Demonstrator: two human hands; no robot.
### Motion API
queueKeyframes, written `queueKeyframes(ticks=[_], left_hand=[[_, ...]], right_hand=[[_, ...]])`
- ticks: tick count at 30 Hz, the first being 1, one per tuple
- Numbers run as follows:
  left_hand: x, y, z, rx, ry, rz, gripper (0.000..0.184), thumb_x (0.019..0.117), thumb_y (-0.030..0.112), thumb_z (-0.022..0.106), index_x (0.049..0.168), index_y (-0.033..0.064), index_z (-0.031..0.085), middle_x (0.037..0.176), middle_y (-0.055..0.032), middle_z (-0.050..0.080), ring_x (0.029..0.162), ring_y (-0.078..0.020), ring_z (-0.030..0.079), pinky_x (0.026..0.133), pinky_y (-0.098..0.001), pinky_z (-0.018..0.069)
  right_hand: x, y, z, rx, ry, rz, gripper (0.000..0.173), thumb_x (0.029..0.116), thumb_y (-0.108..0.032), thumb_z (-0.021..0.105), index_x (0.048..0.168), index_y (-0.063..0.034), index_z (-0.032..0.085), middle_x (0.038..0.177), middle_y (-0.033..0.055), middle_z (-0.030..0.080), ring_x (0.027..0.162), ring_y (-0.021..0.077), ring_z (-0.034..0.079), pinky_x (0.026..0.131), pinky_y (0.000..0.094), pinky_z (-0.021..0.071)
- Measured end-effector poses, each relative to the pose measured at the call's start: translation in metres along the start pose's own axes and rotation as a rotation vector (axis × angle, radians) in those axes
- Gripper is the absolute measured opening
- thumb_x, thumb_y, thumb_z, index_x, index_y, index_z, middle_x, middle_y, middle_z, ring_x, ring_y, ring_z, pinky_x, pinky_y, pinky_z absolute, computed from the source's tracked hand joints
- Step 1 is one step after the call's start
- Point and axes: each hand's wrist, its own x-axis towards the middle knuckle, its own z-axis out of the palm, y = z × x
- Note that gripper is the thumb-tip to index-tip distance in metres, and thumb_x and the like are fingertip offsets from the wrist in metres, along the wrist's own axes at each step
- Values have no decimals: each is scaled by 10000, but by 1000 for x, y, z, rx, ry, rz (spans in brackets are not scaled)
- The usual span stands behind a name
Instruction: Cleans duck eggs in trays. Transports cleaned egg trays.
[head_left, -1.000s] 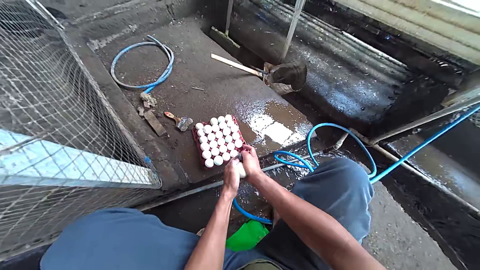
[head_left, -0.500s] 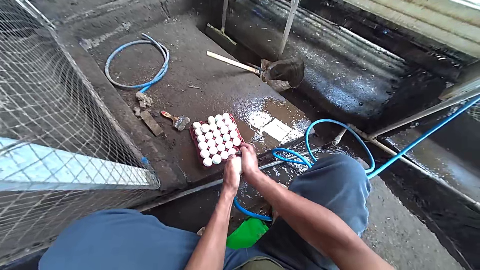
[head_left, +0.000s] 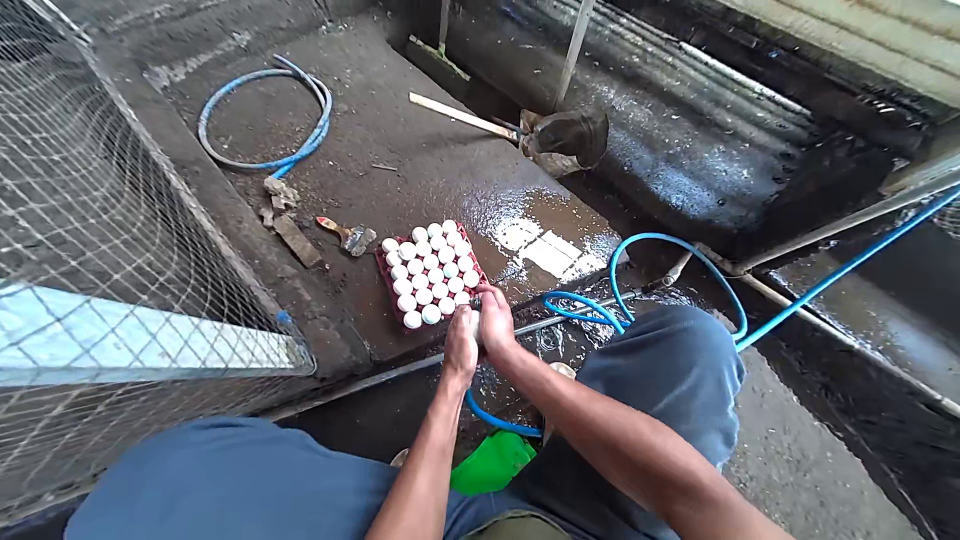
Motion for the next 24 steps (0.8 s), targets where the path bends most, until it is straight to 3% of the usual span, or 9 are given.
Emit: queueKeyframes(ticks=[2, 6, 9, 13, 17, 18, 20, 21, 24], left_hand=[[-1, 2, -2, -32, 10, 54, 476, 1118, 185, 209, 1353, -103, 507, 1290, -207, 581, 1172, -156, 559, 1050, -315, 433], [2, -2, 1, 41, 19, -40, 501, 1115, 302, 205, 1188, 15, 608, 956, -81, 622, 778, -108, 590, 654, -287, 505], [1, -1, -3, 38, 26, 38, 468, 1116, 166, 229, 1354, -122, 512, 1327, -249, 575, 1215, -212, 558, 1081, -355, 423], [4, 2, -2, 112, 4, -69, 511, 1113, 295, 182, 1190, 27, 611, 1011, -90, 641, 816, -107, 604, 663, -285, 511], [2, 0, -3, 1, 0, 18, 472, 1119, 175, 215, 1365, -106, 503, 1311, -223, 578, 1193, -178, 557, 1065, -329, 425], [2, -2, -4, -7, -31, -13, 483, 1116, 198, 200, 1371, -69, 513, 1278, -183, 598, 1134, -146, 577, 1005, -302, 461], [4, 1, 1, -12, -16, -100, 493, 1113, 296, 195, 1206, 48, 610, 934, -54, 644, 717, -77, 581, 588, -250, 483], [2, 3, 2, -44, -20, -125, 488, 1109, 310, 203, 1180, 54, 611, 899, -48, 630, 687, -85, 567, 564, -268, 473], [-3, 9, 2, -155, 2, -37, 446, 1108, 179, 200, 1222, -62, 557, 1040, -85, 608, 943, -80, 583, 875, -276, 496]], right_hand=[[-17, 2, 2, -60, -71, -106, 430, 1060, -168, 340, 1379, -3, 577, 1366, 209, 601, 1292, 283, 563, 1087, 477, 451], [8, 2, -1, 38, -1, 36, 384, 1074, -187, 411, 1410, -52, 540, 1302, 207, 620, 1184, 301, 604, 984, 522, 492], [-15, 5, 5, -14, -46, -70, 436, 1059, -176, 379, 1431, -27, 550, 1410, 209, 572, 1324, 281, 540, 1110, 476, 436], [8, 3, 0, 56, -10, 44, 418, 1074, -174, 393, 1451, -62, 534, 1330, 201, 619, 1205, 295, 602, 1004, 514, 488], [-20, 3, 3, -41, -45, -114, 417, 1040, -137, 353, 1308, 22, 630, 1431, 220, 561, 1390, 297, 486, 1156, 463, 394], [-15, 4, 1, -51, -35, -114, 400, 1029, -128, 378, 1264, 9, 671, 1436, 210, 570, 1395, 292, 490, 1151, 470, 399], [7, -1, -3, -5, 9, -6, 353, 1045, -139, 430, 1299, -21, 645, 1299, 199, 636, 1210, 295, 598, 1005, 516, 483], [9, -2, -3, 18, 17, 50, 356, 1060, -172, 430, 1348, -37, 590, 1239, 202, 644, 1134, 299, 619, 948, 522, 504], [-19, -1, 1, -37, -13, -101, 418, 1041, -164, 395, 1388, 2, 559, 1350, 202, 607, 1268, 270, 577, 1066, 466, 467]])
